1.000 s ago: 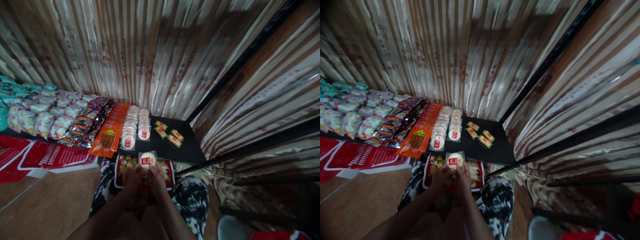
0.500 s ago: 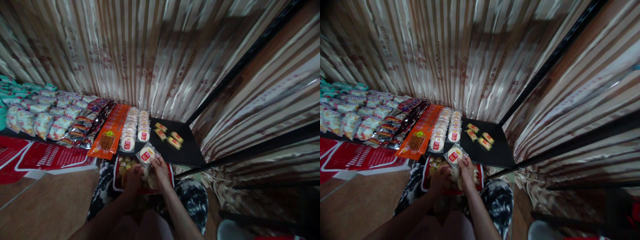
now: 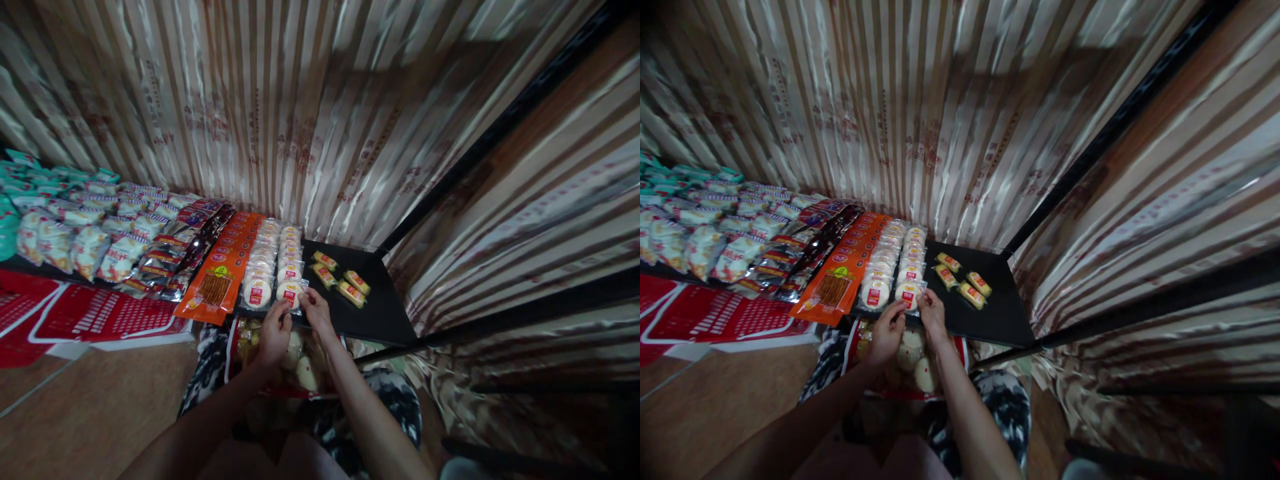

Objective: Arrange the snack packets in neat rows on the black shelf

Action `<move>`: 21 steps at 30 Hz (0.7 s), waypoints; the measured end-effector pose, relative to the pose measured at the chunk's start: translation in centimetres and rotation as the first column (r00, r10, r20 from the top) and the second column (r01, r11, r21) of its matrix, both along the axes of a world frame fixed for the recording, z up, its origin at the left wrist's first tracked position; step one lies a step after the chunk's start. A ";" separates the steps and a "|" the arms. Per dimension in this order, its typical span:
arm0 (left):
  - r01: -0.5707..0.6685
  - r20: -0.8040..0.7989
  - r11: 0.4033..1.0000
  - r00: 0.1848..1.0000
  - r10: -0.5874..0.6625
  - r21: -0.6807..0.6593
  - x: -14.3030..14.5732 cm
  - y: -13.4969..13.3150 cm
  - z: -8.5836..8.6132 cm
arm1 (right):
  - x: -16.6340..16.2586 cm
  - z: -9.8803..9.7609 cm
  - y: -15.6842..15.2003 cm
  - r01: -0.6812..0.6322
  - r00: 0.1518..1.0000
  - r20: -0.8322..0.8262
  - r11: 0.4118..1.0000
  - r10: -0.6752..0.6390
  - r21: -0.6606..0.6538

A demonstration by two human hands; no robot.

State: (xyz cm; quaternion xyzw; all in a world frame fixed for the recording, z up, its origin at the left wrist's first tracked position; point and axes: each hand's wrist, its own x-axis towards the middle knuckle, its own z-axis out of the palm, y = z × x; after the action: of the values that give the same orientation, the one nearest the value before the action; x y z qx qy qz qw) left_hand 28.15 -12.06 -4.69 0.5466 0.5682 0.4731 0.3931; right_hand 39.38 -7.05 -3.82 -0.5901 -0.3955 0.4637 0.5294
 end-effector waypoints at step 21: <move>-0.075 -0.138 0.993 0.987 0.087 0.093 1.5 2.1 -2.8 | -0.1 -2.2 2.2 0.079 0.832 0.545 0.994 -0.108 0.077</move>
State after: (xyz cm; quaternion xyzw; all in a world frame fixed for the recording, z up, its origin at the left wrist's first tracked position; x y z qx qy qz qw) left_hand 29.64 -9.95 -7.46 0.5719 0.5953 0.4730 0.3078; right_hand 39.29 -4.90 -5.98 -0.7030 -0.5128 0.2389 0.4310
